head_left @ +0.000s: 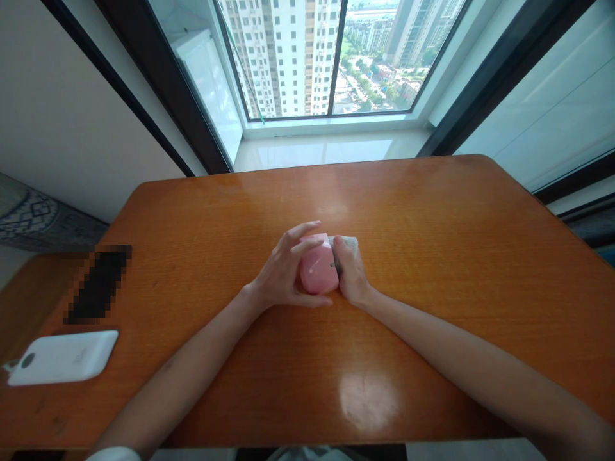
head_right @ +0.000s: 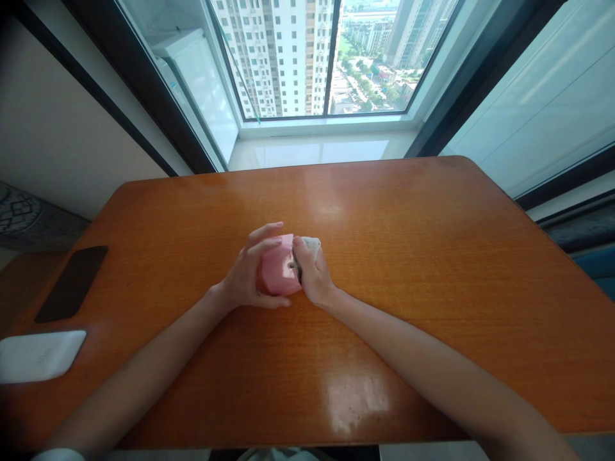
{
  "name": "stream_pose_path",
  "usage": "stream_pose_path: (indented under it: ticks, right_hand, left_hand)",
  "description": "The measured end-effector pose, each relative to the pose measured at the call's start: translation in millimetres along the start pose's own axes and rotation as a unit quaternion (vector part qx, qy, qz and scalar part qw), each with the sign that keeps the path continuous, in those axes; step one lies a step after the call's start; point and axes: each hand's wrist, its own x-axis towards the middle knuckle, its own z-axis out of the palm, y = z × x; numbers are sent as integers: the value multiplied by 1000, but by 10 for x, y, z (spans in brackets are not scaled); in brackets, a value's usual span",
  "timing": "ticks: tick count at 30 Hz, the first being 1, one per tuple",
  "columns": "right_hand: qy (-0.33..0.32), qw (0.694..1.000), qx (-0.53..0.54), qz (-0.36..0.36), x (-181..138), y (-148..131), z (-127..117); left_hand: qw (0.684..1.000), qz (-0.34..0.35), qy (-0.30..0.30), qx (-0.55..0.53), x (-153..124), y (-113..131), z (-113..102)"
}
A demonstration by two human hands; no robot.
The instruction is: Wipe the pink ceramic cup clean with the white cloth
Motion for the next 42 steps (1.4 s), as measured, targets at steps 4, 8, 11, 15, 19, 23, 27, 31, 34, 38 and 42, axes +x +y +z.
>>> stream_pose_path:
  ticks: [4,8,11,15,19,23,27,31,34,38,42]
  right_hand:
    - [4,1000,12,-18,23,-15,10]
    - [-11,999,1,-31,14,8,-8]
    - [-27,999,-20,-40,-8,42,-33]
    - [-63,996,-41,-42,-22,64,-57]
    - [-66,996,-39,-38,-18,81,-68]
    - [-70,997,-27,-33,-10,90,-64]
    - [-47,999,0,-21,12,86,-45]
    - [-26,1000,0,-14,26,77,-36]
    - [-39,998,-16,-36,9,64,-36]
    - [-66,995,-41,-62,-24,74,-43]
    - [-92,994,-36,-50,-20,103,-48]
  left_hand:
    - [994,68,-14,86,35,2,-5]
    - [995,40,-10,86,81,82,0]
    - [1000,-21,7,18,91,138,9]
    - [973,-190,38,-123,47,162,63]
    - [966,-211,53,-143,16,139,96]
    - [993,-55,86,-55,33,108,58]
    - [992,82,50,83,47,105,27]
    - [987,87,35,129,58,124,33]
    - [990,76,35,110,81,160,33]
    - [997,-33,70,-18,118,238,56]
    - [964,-197,107,-140,113,267,109]
